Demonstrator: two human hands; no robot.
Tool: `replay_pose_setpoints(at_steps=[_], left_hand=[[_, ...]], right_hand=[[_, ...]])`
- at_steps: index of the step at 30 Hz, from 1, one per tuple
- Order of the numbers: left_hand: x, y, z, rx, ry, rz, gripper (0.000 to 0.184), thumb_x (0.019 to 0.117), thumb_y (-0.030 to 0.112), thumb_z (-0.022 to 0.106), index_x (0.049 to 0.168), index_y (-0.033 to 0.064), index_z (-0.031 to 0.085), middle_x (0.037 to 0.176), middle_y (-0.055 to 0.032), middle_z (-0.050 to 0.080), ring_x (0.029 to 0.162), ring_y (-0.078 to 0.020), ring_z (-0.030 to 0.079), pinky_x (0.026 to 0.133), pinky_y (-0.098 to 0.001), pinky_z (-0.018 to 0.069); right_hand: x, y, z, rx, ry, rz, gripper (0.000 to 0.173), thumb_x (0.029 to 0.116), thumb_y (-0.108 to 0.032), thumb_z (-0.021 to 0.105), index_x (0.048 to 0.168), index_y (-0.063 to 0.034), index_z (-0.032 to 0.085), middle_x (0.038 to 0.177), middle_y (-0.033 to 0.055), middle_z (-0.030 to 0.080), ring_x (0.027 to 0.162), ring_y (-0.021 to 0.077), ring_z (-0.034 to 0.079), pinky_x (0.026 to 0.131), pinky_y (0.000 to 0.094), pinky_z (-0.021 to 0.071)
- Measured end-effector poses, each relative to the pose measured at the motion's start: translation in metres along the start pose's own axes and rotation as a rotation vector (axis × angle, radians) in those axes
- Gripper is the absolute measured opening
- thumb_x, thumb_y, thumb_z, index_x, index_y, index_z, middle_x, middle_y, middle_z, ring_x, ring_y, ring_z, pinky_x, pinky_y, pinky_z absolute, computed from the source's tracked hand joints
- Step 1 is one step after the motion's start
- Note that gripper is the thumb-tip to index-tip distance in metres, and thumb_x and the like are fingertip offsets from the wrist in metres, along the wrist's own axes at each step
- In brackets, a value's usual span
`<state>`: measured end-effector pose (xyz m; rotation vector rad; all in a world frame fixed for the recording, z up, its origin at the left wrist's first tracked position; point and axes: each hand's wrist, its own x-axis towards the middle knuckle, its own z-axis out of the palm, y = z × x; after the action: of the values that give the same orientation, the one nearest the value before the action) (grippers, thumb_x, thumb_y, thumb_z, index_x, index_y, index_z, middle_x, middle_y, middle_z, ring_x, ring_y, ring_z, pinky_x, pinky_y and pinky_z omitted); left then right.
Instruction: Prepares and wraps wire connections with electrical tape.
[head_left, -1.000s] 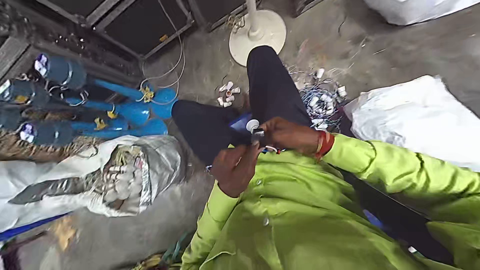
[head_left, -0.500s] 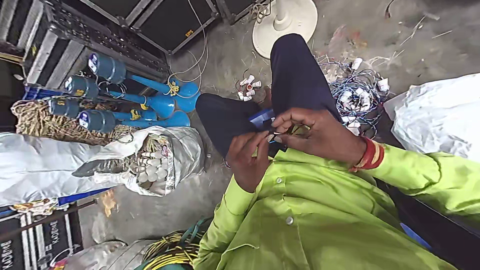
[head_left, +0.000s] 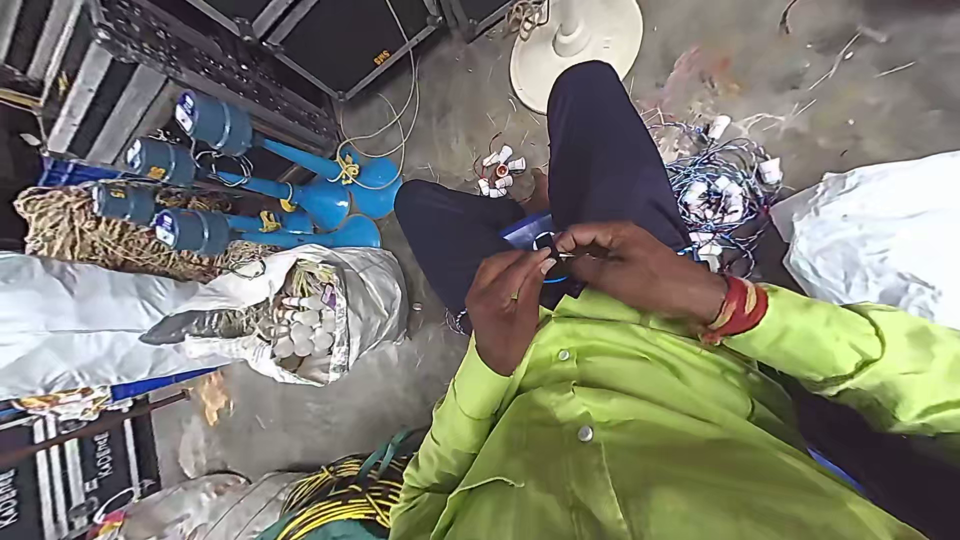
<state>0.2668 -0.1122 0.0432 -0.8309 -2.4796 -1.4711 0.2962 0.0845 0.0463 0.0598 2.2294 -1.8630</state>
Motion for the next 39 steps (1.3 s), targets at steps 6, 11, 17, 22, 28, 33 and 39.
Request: replay_pose_setpoints(at_steps=[6,11,17,22,28,33,39], left_hand=[[0.002,0.002,-0.003,-0.030,-0.066,-0.015,0.019,0.0979,0.005,0.065,0.113,0.0012,0.077,0.103,-0.0083,0.068,0.094,-0.0094,0.065,0.082,-0.0224,0.0569],[0.004,-0.011,-0.007,0.154,-0.109,0.118,0.026,0.0934,0.000,0.060,0.114,0.0009,0.076,0.106,-0.0155,0.064,0.092,-0.0146,0.062,0.082,-0.0232,0.0553],[0.003,-0.008,-0.014,0.114,-0.208,-0.038,0.021,0.0976,0.008,0.064,0.113,0.0021,0.077,0.101,-0.0104,0.066,0.084,-0.0090,0.064,0.073,-0.0216,0.0572],[0.003,-0.006,-0.012,0.128,-0.240,-0.117,0.021,0.0992,0.013,0.062,0.108,0.0032,0.077,0.097,-0.0076,0.068,0.082,-0.0072,0.065,0.073,-0.0224,0.0564],[0.005,-0.002,-0.015,0.044,-0.241,-0.193,0.019,0.0987,0.011,0.063,0.108,0.0022,0.077,0.100,-0.0069,0.068,0.084,-0.0056,0.065,0.072,-0.0195,0.0570],[0.003,-0.003,-0.012,0.007,-0.220,-0.213,0.019,0.0971,0.007,0.063,0.109,0.0016,0.076,0.098,-0.0072,0.067,0.078,-0.0058,0.064,0.069,-0.0202,0.0564],[0.004,0.002,-0.013,-0.047,-0.282,-0.161,0.016,0.0949,0.006,0.061,0.091,-0.0027,0.074,0.096,-0.0080,0.065,0.079,-0.0049,0.063,0.068,-0.0191,0.0560]], right_hand=[[0.004,-0.019,-0.005,0.287,0.009,0.189,0.014,0.0934,0.007,0.063,0.103,-0.0037,0.063,0.084,0.0046,0.066,0.069,0.0087,0.061,0.060,0.0230,0.0502],[0.006,-0.024,-0.014,0.630,-0.153,0.347,0.053,0.0866,0.015,0.058,0.138,-0.0003,0.056,0.102,0.0099,0.070,0.081,0.0120,0.068,0.072,0.0238,0.0577],[-0.003,-0.016,-0.006,-0.234,0.044,-0.053,0.049,0.0894,-0.006,0.071,0.136,-0.0159,0.060,0.084,0.0018,0.072,0.064,0.0127,0.065,0.059,0.0352,0.0565],[-0.004,0.007,-0.017,-0.492,0.188,-0.365,0.043,0.0862,-0.027,0.073,0.127,-0.0158,0.073,0.109,0.0120,0.064,0.098,0.0253,0.062,0.080,0.0406,0.0549],[0.006,0.014,-0.021,-0.655,-0.063,-0.963,0.029,0.0979,-0.009,0.059,0.116,-0.0207,0.079,0.108,0.0082,0.071,0.103,0.0260,0.066,0.089,0.0406,0.0546],[0.008,0.018,-0.020,-0.650,-0.078,-1.007,0.024,0.1001,-0.013,0.058,0.114,-0.0138,0.077,0.111,0.0106,0.071,0.107,0.0261,0.068,0.097,0.0412,0.0557],[0.007,0.018,0.000,-0.507,0.218,-0.810,0.030,0.1023,-0.012,0.049,0.118,-0.0021,0.073,0.101,0.0110,0.075,0.095,0.0236,0.069,0.087,0.0358,0.0554]])
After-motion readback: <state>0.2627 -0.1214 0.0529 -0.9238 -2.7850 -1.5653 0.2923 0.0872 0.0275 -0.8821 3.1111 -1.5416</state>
